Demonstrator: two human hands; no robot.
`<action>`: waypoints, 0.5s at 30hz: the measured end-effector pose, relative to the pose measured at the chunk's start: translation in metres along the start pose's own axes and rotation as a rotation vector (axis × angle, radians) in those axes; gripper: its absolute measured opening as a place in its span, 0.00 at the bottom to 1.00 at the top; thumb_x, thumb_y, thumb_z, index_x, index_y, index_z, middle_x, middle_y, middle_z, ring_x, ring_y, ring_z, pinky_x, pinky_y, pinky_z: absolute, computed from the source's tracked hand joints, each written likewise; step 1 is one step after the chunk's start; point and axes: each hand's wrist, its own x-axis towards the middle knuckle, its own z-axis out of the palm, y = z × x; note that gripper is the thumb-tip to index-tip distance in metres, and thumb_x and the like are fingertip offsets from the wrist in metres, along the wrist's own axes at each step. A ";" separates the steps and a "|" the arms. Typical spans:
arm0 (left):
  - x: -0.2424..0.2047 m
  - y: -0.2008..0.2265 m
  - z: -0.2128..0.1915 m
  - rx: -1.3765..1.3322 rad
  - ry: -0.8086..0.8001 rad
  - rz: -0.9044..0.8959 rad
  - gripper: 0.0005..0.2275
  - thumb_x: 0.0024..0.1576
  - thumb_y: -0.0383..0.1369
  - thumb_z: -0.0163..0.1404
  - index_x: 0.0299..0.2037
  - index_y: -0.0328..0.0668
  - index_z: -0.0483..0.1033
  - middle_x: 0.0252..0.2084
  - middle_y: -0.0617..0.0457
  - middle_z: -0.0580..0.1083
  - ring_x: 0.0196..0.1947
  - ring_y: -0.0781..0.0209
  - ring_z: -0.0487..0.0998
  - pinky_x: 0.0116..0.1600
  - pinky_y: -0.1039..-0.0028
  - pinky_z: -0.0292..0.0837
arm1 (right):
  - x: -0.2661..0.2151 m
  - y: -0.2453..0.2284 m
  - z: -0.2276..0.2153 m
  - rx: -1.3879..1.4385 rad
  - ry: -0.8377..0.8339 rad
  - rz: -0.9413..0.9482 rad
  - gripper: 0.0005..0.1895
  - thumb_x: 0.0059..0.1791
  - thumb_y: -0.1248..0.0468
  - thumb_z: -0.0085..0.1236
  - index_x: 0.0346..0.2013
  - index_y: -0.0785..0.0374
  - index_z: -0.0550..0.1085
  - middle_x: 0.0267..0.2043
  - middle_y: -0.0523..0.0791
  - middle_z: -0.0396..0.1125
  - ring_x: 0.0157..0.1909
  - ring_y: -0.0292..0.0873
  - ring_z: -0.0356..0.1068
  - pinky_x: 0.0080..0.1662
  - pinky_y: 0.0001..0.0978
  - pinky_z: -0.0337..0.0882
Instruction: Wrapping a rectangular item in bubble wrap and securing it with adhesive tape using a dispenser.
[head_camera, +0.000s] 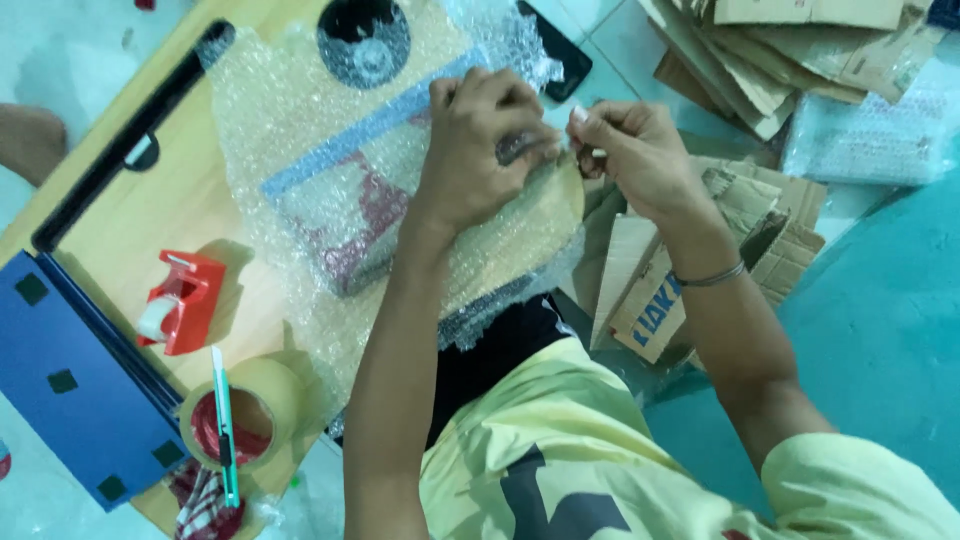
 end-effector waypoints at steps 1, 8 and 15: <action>0.003 0.001 -0.001 0.005 0.006 0.010 0.03 0.51 0.35 0.67 0.31 0.54 0.85 0.41 0.64 0.72 0.44 0.63 0.67 0.57 0.62 0.51 | 0.002 -0.001 -0.001 -0.002 -0.001 -0.013 0.10 0.56 0.62 0.58 0.33 0.63 0.77 0.28 0.41 0.68 0.27 0.31 0.63 0.33 0.19 0.66; 0.000 0.008 -0.003 0.009 0.034 -0.002 0.06 0.49 0.22 0.58 0.30 0.46 0.81 0.38 0.62 0.72 0.43 0.61 0.66 0.54 0.65 0.52 | -0.004 -0.001 0.002 -0.013 -0.012 -0.002 0.09 0.56 0.62 0.58 0.38 0.66 0.77 0.31 0.42 0.69 0.29 0.31 0.64 0.35 0.18 0.67; -0.002 0.006 -0.002 -0.009 0.057 0.009 0.06 0.50 0.20 0.59 0.30 0.44 0.81 0.37 0.61 0.73 0.41 0.61 0.66 0.54 0.66 0.55 | 0.003 0.010 -0.008 0.092 -0.074 -0.049 0.08 0.56 0.64 0.58 0.41 0.67 0.77 0.33 0.44 0.69 0.32 0.32 0.67 0.35 0.18 0.69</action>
